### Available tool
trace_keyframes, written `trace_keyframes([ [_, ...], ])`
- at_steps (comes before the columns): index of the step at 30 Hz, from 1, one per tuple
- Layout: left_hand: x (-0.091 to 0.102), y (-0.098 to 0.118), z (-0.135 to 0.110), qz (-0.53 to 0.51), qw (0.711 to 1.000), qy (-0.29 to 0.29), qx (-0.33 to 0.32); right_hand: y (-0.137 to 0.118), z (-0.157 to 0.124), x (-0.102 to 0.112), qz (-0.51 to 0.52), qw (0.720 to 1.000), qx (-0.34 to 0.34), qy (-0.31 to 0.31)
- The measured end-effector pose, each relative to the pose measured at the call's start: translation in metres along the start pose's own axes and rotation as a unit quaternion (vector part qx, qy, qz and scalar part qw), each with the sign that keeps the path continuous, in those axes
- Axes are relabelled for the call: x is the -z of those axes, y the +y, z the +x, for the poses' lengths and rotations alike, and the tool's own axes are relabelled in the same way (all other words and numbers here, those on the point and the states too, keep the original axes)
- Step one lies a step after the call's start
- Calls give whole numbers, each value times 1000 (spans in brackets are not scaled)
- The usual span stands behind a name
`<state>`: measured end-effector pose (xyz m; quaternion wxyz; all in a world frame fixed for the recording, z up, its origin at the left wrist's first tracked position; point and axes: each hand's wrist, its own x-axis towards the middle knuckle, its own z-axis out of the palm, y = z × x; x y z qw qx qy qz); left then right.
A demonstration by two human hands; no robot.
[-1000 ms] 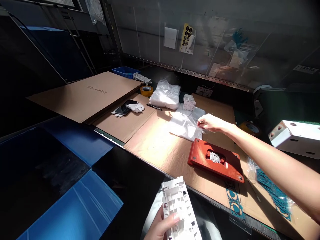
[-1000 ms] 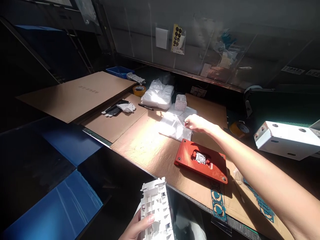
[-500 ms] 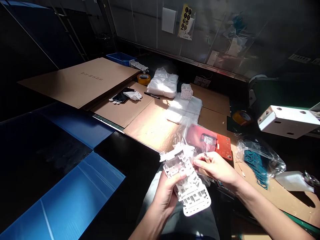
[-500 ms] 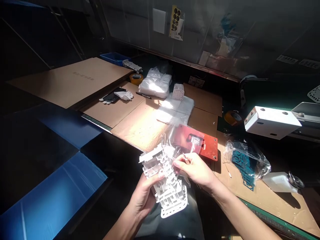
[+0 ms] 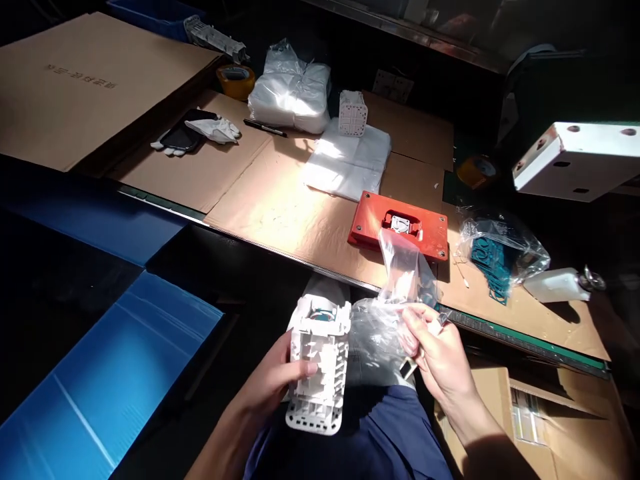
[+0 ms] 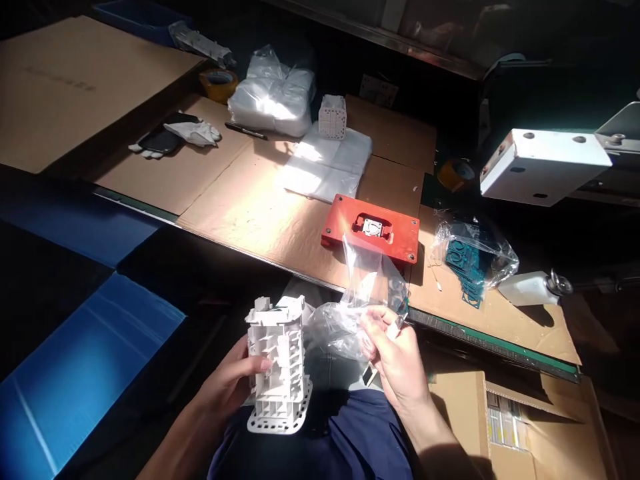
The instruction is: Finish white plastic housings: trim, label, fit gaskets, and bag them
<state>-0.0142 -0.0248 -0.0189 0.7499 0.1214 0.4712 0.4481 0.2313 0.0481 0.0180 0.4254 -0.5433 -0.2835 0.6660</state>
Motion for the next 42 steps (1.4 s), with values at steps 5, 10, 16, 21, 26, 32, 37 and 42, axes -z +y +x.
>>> trace_keyframes([
  [5, -4, 25, -14, 292, 947, -134, 9, 7, 2, -1, -101, 995, 10, -21],
  [10, -32, 24, 8, 448, 883, -140, -6, -5, 1, 0, -267, 945, 44, -186],
  [16, -37, 15, 27, 396, 911, -114, -25, -40, 7, 11, -468, 777, 241, -345],
  [21, -32, 14, 16, 246, 969, 9, 0, -47, 17, 32, -559, 692, 292, -352],
  [26, -38, -2, 12, 117, 988, 102, -5, -10, 0, 28, -434, 824, 174, -320],
  [32, -33, -19, 12, 229, 966, 120, -31, 8, -17, 12, -403, 885, 219, -75],
  [37, -29, -16, 12, 204, 969, 134, -18, 1, -16, 3, -410, 869, 256, -110],
  [42, -31, -16, 17, 113, 984, 138, -13, 16, -13, 8, -514, 777, 255, -258],
])
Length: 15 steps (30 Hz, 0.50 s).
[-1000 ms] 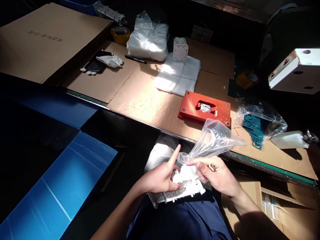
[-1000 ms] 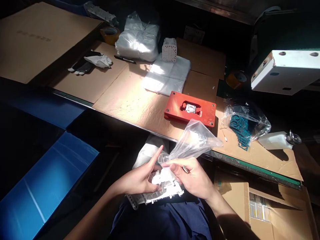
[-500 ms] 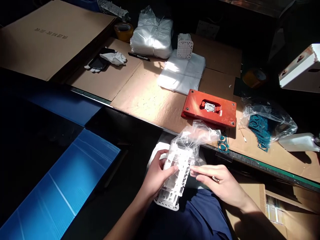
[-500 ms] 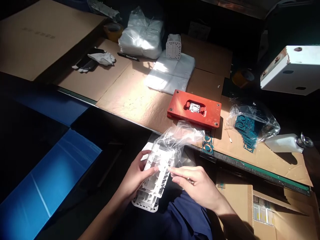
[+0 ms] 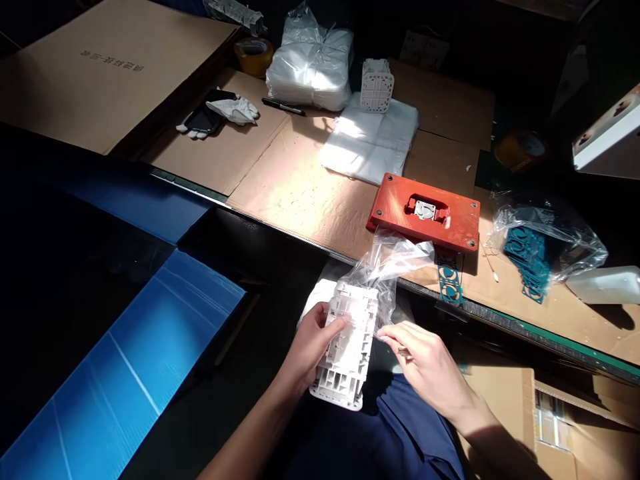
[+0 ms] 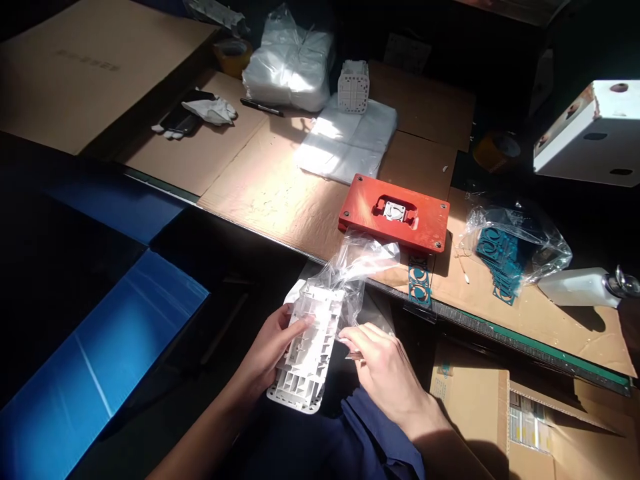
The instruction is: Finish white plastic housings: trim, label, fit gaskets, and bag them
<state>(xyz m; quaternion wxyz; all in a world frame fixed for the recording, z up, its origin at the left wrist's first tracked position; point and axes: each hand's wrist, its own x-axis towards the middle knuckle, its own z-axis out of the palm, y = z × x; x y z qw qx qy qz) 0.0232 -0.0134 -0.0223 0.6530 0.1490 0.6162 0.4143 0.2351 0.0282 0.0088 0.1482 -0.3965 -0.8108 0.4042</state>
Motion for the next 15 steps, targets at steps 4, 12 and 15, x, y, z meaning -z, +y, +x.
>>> trace_keyframes([
  [4, -7, -2, -3, -49, 999, 16, 18, 7, -4, -3, 59, 997, -43, -34],
  [12, -11, -3, -5, -93, 993, 75, 16, -4, -4, 3, 72, 993, 25, -91],
  [15, -12, -5, -2, -104, 990, 95, 12, -20, -4, -3, 27, 988, 129, -78],
])
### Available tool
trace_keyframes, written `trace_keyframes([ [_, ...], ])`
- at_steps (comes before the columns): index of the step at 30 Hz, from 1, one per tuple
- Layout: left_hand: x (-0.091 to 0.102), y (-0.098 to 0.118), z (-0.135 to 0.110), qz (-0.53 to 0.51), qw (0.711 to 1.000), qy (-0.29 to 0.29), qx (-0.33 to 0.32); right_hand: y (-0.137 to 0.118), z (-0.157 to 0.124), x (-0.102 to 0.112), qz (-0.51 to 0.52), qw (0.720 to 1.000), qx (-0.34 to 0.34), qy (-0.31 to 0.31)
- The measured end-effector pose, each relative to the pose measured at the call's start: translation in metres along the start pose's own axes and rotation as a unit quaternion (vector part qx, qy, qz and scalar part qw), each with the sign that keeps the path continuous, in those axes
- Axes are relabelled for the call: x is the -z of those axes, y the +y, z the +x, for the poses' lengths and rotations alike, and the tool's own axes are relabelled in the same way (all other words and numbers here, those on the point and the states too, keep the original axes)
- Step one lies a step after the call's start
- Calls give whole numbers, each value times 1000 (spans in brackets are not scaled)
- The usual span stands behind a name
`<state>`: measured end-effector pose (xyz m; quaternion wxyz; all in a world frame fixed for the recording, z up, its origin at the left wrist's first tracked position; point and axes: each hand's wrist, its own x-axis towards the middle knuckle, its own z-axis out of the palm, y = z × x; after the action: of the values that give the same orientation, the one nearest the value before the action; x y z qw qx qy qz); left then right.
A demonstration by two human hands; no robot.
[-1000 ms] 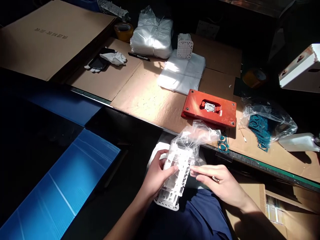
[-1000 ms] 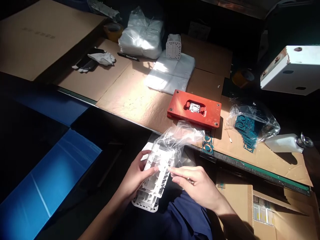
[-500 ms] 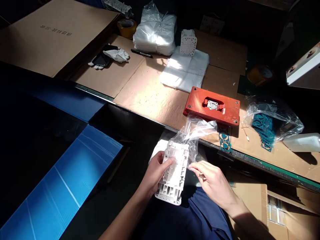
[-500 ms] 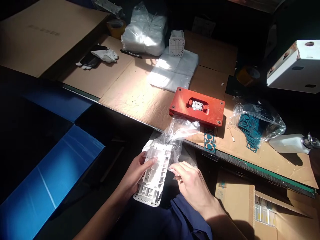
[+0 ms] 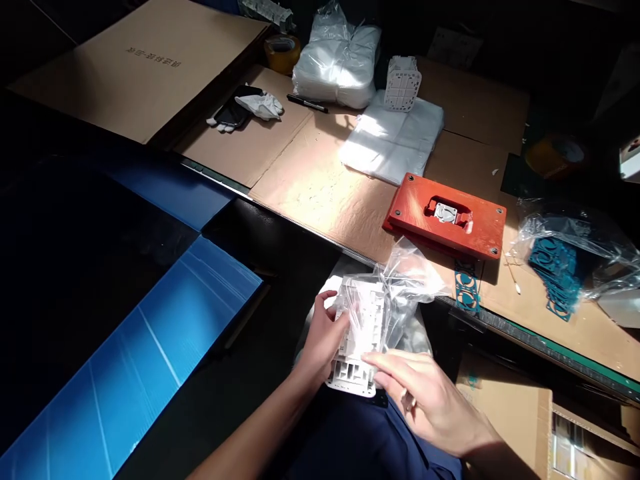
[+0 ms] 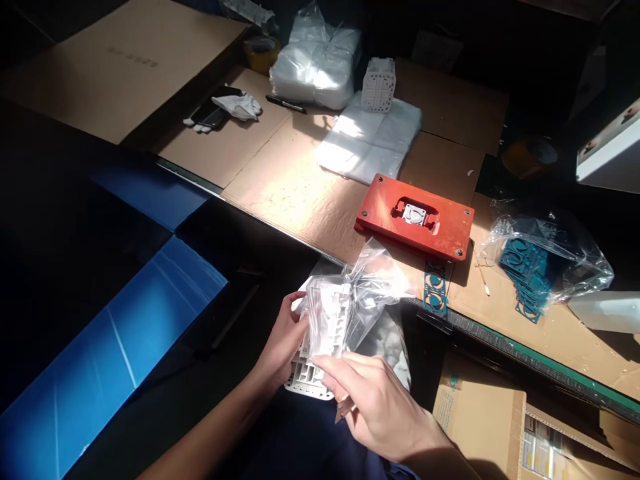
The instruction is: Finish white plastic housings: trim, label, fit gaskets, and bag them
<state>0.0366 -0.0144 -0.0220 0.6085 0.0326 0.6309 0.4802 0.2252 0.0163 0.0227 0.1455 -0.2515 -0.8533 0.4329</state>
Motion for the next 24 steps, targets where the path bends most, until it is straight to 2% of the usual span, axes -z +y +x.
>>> trace_keyframes([
  [3, 2, -4, 3, -23, 1000, 0, 10, -13, 7, -6, -116, 992, 45, -13],
  [5, 8, -5, 5, -32, 999, 0, 19, -15, 11, -7, -181, 981, 31, -61],
  [7, 17, -2, 6, -30, 999, 0, 18, -13, 13, -7, -197, 976, 13, -93],
  [10, 34, 6, 5, -22, 999, 6, -25, -7, 15, -7, -116, 991, -1, -63],
  [13, 44, 13, -4, -26, 997, 16, -77, 1, 20, -8, 66, 996, -47, 44],
  [14, 44, 14, -9, -28, 996, 16, -87, 4, 23, -10, 133, 984, -78, 85],
  [16, 41, 14, -20, -29, 995, 7, -95, 11, 30, -17, 239, 945, -149, 166],
  [19, 32, 14, -33, 10, 994, -17, -105, 21, 41, -32, 295, 889, -235, 259],
  [21, 29, 17, -33, 45, 990, 11, -130, 23, 46, -39, 293, 879, -260, 271],
  [24, 33, 26, -24, 97, 977, 80, -173, 20, 46, -42, 303, 888, -276, 209],
])
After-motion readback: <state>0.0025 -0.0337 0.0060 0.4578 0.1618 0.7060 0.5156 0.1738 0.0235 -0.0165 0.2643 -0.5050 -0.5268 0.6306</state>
